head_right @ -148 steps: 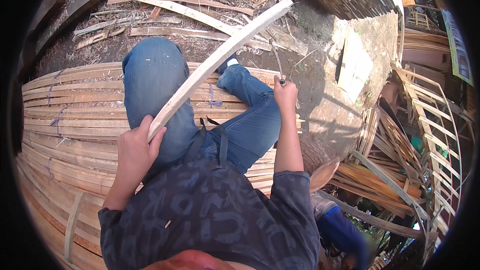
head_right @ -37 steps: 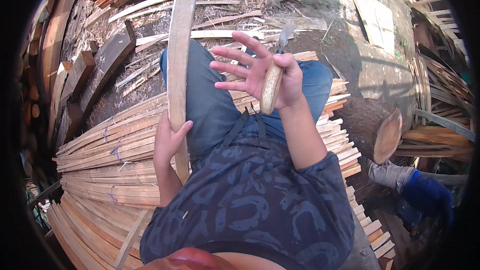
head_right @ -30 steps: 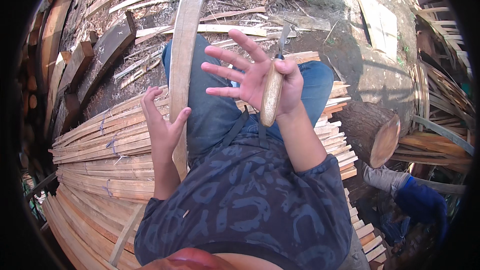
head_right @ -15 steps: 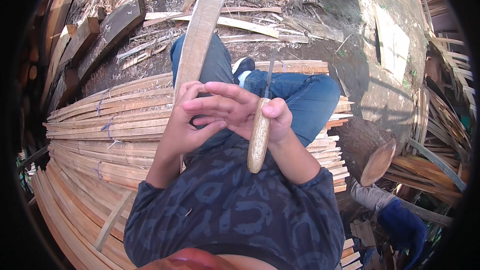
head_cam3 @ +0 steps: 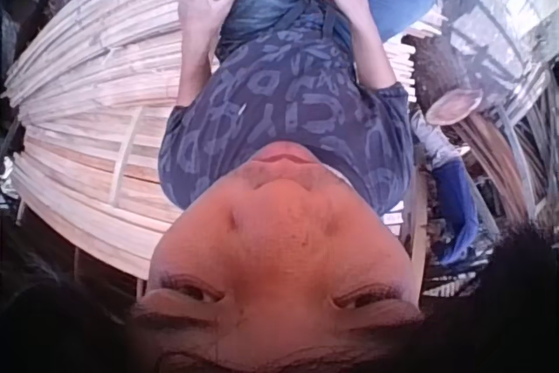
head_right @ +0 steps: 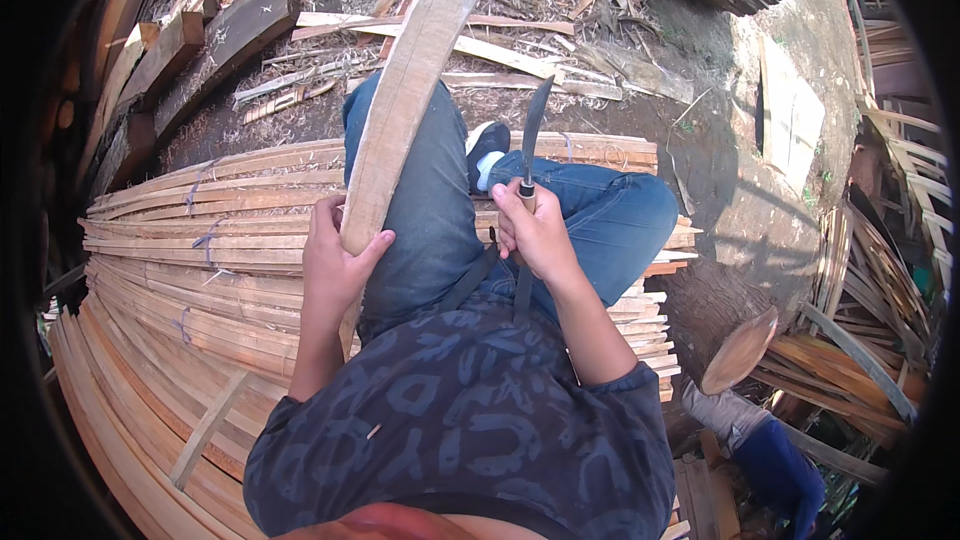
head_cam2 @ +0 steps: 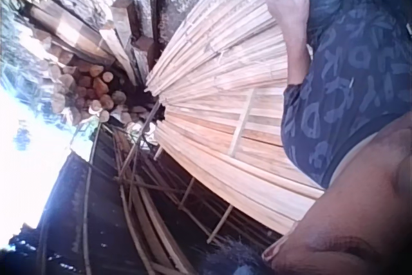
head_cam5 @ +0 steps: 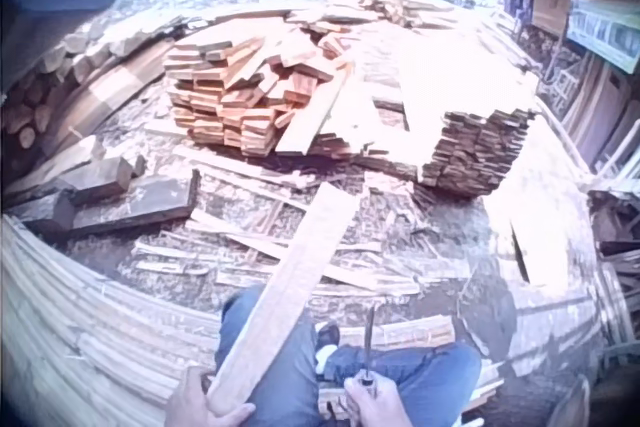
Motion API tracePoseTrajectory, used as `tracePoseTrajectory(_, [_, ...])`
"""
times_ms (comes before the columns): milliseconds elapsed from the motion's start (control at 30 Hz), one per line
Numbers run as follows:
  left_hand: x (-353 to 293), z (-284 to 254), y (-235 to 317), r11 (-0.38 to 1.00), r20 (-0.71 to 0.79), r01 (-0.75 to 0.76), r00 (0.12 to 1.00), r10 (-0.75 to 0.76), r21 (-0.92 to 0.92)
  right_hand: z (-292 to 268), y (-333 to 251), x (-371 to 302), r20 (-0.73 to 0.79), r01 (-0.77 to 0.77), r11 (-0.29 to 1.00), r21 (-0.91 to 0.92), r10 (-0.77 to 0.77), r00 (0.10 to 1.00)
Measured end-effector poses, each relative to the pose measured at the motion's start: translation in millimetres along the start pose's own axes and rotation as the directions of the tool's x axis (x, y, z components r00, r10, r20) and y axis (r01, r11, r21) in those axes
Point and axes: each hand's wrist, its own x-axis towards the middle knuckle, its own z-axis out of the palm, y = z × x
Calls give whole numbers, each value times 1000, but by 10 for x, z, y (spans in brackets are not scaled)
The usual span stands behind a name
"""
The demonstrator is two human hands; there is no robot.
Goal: The person sits on the ground and uses a curved knife to shave thin strips from a long piece of wood held between their legs. They repeatedly scrape the blade along the wood's surface to remove material.
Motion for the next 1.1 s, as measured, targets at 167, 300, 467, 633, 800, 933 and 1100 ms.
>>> tracePoseTrajectory(167, [-19, 187, -69, 994, -68, -96, 993, 93, -49, -10, -61, 66, 27, 375, 572, -730, -525, 851])
tracePoseTrajectory(300, [7, 185, -63, 991, -31, -134, 991, 133, -16, 84, -405, 236, 208, 342, 86, -936, -648, 732])
tracePoseTrajectory(467, [7, 241, -52, 991, -36, -132, 991, 131, -37, 88, -693, 513, 324, 245, -215, -945, -706, 630])
tracePoseTrajectory(633, [12, 297, -77, 982, -60, -168, 985, 163, -85, 10, -928, 740, 413, 131, -415, -900, -720, 558])
tracePoseTrajectory(800, [38, 331, -68, 982, -70, -181, 982, 177, -47, -18, -1086, 969, 429, 81, -447, -891, -771, 470])
tracePoseTrajectory(933, [52, 338, -30, 978, -100, -208, 974, 205, -20, -177, -1275, 1136, 370, 15, -396, -918, -842, 394])
tracePoseTrajectory(1100, [52, 305, 19, 983, -69, -185, 980, 184, -10, -216, -1354, 1188, 384, 4, -412, -911, -846, 370])
